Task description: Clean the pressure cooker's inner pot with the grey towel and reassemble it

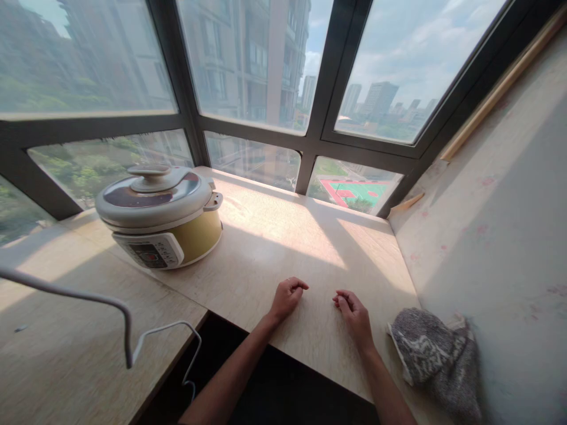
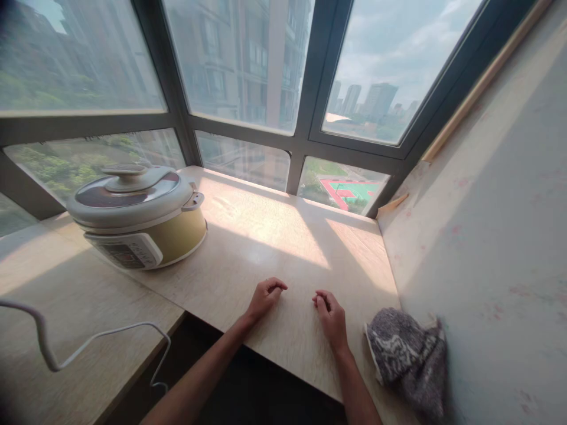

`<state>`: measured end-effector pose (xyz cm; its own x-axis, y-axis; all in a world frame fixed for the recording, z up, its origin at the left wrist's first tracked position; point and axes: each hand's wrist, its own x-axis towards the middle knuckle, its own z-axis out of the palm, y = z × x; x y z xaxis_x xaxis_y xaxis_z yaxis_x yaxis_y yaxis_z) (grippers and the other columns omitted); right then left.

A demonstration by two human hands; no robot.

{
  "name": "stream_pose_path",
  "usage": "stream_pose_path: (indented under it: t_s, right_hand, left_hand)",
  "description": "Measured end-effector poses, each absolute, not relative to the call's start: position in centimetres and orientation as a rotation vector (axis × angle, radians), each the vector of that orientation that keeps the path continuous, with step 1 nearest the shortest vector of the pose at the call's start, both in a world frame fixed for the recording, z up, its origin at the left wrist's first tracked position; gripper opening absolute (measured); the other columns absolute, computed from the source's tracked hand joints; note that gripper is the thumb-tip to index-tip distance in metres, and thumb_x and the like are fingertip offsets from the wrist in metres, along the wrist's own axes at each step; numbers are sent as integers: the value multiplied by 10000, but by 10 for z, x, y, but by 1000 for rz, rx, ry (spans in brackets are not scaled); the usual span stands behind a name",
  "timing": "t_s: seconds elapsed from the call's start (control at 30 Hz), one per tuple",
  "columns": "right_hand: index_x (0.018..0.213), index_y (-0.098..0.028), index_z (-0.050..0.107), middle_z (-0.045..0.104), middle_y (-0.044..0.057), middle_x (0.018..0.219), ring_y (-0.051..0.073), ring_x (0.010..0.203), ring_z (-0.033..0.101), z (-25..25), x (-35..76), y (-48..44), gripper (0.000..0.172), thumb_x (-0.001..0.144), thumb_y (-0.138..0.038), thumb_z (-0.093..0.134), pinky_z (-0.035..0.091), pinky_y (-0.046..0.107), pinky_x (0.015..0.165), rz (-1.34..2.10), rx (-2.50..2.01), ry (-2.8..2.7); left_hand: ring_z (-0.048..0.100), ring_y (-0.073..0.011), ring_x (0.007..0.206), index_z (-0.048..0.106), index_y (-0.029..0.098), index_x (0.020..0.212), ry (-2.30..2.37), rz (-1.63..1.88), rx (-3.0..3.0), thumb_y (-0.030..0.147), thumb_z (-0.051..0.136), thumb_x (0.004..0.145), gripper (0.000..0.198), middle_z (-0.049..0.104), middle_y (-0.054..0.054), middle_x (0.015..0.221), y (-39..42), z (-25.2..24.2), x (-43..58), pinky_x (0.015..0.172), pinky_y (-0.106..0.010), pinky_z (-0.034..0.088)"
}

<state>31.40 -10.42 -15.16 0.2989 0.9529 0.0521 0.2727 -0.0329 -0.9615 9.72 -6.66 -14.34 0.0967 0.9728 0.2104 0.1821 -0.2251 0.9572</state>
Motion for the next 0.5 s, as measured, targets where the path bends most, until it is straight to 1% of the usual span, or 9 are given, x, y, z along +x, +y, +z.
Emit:
stream_pose_path:
  t_s: [0.1,0.17,0.3,0.4,0.5]
  right_hand:
    - [943,-189,709,756,99,860,260,798,710,-149,315,-104,491,730,-630,663,570,402,796,847,-1549,-1146]
    - [923,-192,714,761,97,846,269,808,713,-146,314,-102,489,694,-622,675,566,403,793,883,-1579,-1121]
    - [900,-187,707,756,91,774,265,715,694,-128,296,-88,514,599,-603,724,554,402,711,1056,-1617,-1099]
    - [960,-182,693,757,82,782,238,671,677,-98,258,-66,542,615,-595,753,548,392,689,1181,-1478,-1147]
    - [987,-183,680,758,92,828,245,723,685,-64,202,-37,552,643,-604,772,537,384,682,1224,-1290,-1258]
  left_hand:
    - [640,-158,673,720,175,714,1087,1473,1379,152,532,762,195,700,-41,739,-79,-134,77,655,-280,502]
    - [613,-143,631,711,180,675,1105,1663,1291,170,553,760,180,677,-25,703,-83,-119,55,621,-263,485]
    - [572,-133,588,693,185,648,1232,2136,1004,179,573,730,146,633,-3,633,-72,-72,-8,603,-255,461]
    - [527,-129,548,642,187,619,1338,2506,763,197,547,695,122,608,7,607,-56,-30,-64,581,-260,436]
    - [510,-126,547,596,191,621,1421,2760,551,192,498,677,113,585,14,602,-41,9,-121,607,-265,432]
